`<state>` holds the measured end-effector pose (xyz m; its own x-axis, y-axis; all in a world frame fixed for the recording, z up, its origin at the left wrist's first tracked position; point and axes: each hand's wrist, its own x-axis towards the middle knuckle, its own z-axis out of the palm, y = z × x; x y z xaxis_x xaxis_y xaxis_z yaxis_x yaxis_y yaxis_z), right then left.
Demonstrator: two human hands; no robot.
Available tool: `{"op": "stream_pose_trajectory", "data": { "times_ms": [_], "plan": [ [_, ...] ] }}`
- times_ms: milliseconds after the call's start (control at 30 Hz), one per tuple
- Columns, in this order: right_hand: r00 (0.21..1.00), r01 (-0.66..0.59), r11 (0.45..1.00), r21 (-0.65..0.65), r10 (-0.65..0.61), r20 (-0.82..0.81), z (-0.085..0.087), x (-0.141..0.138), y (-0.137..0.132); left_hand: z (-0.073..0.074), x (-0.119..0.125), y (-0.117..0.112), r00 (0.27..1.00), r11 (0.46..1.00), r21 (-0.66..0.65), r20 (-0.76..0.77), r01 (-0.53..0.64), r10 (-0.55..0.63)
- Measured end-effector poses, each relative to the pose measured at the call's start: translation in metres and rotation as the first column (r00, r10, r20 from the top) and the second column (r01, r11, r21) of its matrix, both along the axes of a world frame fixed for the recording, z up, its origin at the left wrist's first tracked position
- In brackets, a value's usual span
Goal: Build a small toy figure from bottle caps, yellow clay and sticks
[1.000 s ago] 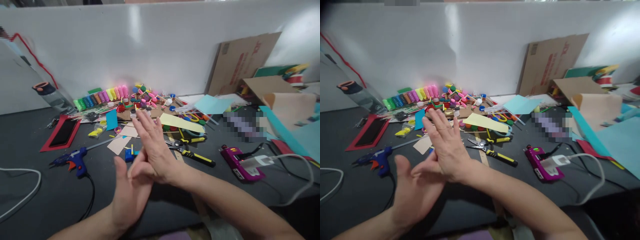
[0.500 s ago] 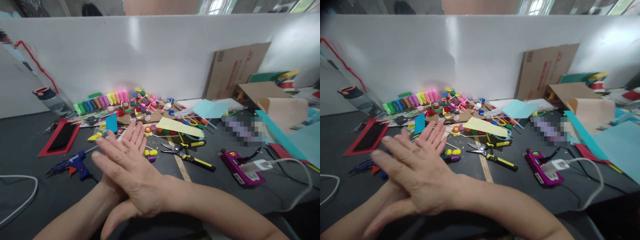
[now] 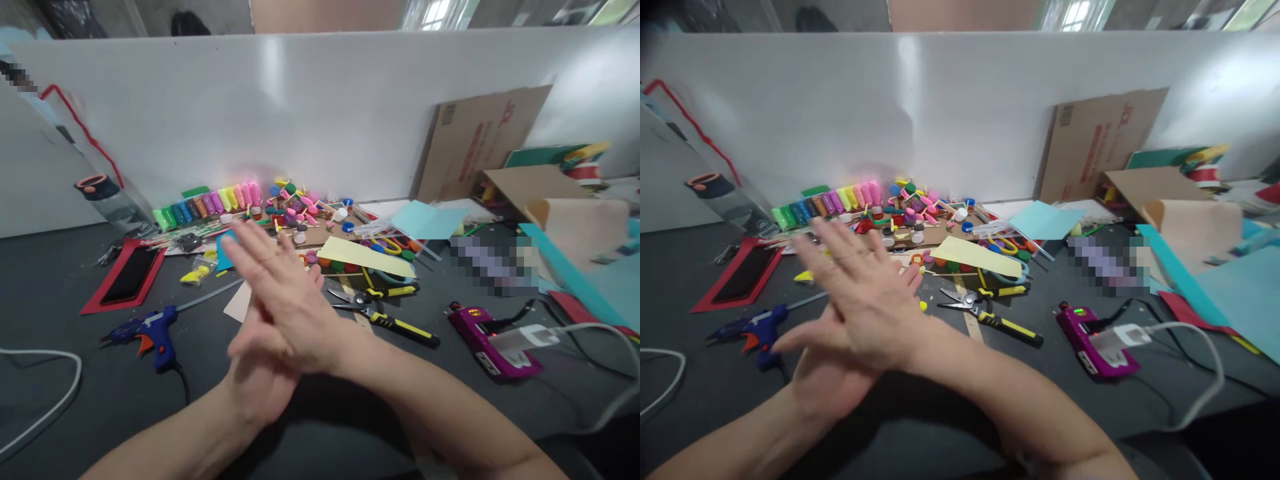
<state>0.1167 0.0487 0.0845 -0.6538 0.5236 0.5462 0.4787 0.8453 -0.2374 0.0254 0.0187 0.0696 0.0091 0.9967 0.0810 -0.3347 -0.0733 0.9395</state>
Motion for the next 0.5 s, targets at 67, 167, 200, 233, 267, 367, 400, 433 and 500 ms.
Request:
{"op": "stream_pose_trajectory", "data": {
  "times_ms": [67, 167, 200, 233, 267, 367, 400, 433, 500],
  "plan": [
    [0.997, 0.074, 0.997, -0.033, -0.073, 0.022, -0.002, 0.003, 0.002, 0.007, -0.003, 0.003, 0.998, 0.994, -0.093, 0.027, 0.052, -0.049],
    [0.994, -0.078, 0.995, 0.066, 0.072, 0.085, -0.002, -0.001, -0.011, 0.011, -0.015, 0.011, 1.0, 0.999, -0.021, 0.004, 0.03, -0.03],
    [0.986, -0.133, 0.987, 0.091, 0.123, 0.112, 0.0, -0.003, -0.015, 0.009, -0.017, 0.011, 0.997, 0.998, 0.06, -0.075, 0.015, -0.011],
    [0.978, -0.167, 0.982, 0.088, 0.154, 0.139, 0.002, -0.005, -0.018, 0.007, -0.018, 0.011, 0.995, 0.997, 0.08, -0.096, 0.009, -0.001],
    [0.978, -0.182, 0.979, 0.086, 0.172, 0.117, 0.005, -0.006, -0.018, 0.005, -0.017, 0.008, 0.995, 0.997, 0.08, -0.103, 0.009, -0.001],
    [0.999, -0.029, 0.999, 0.035, 0.028, 0.031, 0.005, -0.005, -0.004, 0.005, -0.011, 0.001, 0.998, 0.999, 0.051, -0.069, 0.004, 0.0],
    [0.999, 0.034, 0.999, 0.018, -0.034, 0.012, 0.003, -0.003, 0.001, 0.008, -0.01, 0.0, 0.999, 0.999, 0.035, -0.048, 0.013, -0.011],
    [0.996, 0.084, 0.996, -0.006, -0.084, 0.014, 0.0, -0.002, 0.004, 0.011, -0.01, 0.0, 0.999, 0.999, -0.003, -0.008, 0.046, -0.047],
    [0.998, 0.061, 0.998, -0.008, -0.061, 0.028, -0.003, -0.002, 0.002, 0.019, -0.01, 0.005, 0.952, 0.977, -0.183, 0.302, 0.107, -0.048]
  ]
}}
